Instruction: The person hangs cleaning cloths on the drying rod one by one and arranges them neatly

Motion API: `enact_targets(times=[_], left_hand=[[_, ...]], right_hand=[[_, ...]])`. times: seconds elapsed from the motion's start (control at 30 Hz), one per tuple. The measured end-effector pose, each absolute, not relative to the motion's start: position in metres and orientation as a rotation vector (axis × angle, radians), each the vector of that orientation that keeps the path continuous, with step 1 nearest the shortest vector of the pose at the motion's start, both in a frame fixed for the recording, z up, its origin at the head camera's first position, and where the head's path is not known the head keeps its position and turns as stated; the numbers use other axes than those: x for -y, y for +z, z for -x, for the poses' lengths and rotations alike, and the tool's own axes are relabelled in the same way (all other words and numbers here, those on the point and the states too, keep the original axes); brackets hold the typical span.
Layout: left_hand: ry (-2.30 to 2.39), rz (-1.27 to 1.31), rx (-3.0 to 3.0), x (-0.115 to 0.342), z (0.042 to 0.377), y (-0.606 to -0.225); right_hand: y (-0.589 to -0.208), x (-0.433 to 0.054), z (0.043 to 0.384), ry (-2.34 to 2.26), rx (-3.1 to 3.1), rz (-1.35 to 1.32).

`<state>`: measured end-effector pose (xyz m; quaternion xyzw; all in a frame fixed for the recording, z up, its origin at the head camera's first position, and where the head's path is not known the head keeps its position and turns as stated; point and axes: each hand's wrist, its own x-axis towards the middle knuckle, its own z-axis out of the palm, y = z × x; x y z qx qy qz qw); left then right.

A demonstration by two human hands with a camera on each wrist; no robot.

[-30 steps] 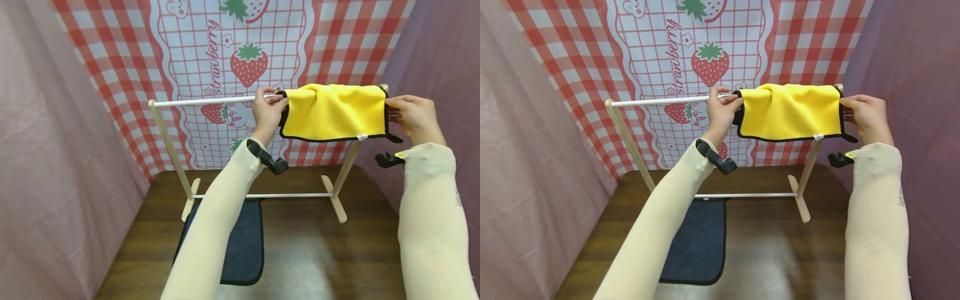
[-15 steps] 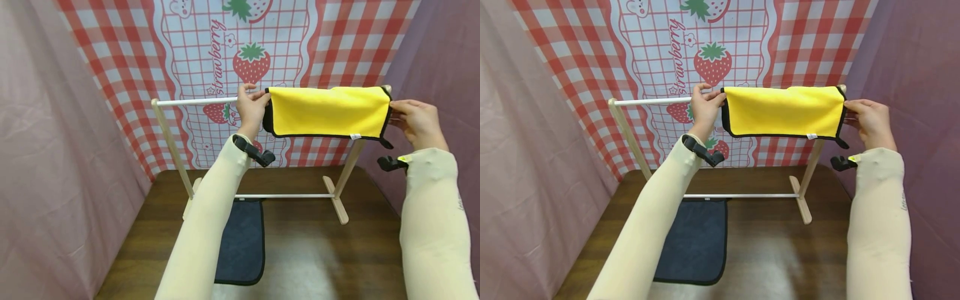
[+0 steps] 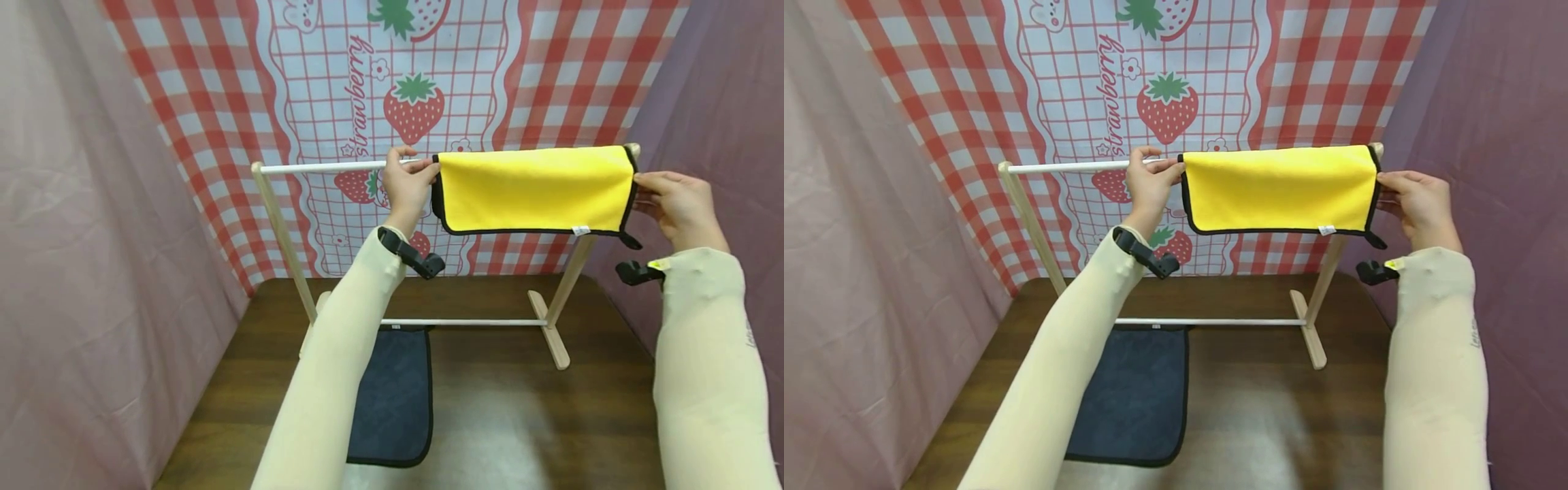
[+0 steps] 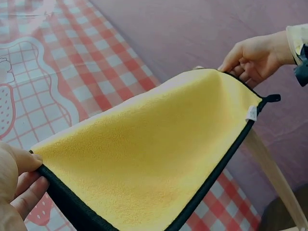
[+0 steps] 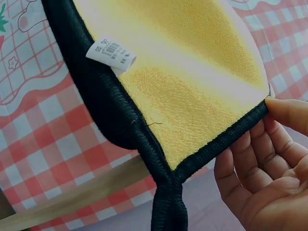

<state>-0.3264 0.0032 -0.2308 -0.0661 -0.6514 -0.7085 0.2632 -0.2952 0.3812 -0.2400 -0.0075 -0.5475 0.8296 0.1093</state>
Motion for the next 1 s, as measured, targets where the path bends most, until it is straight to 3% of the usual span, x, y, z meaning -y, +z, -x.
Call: enact_targets(times=[1.0], left_hand=[[-1.910, 0.248, 1.798, -0.004, 0.325, -0.251]], right_hand=[[-0.251, -0.376, 0.301, 2.323, 1.784, 0.001]])
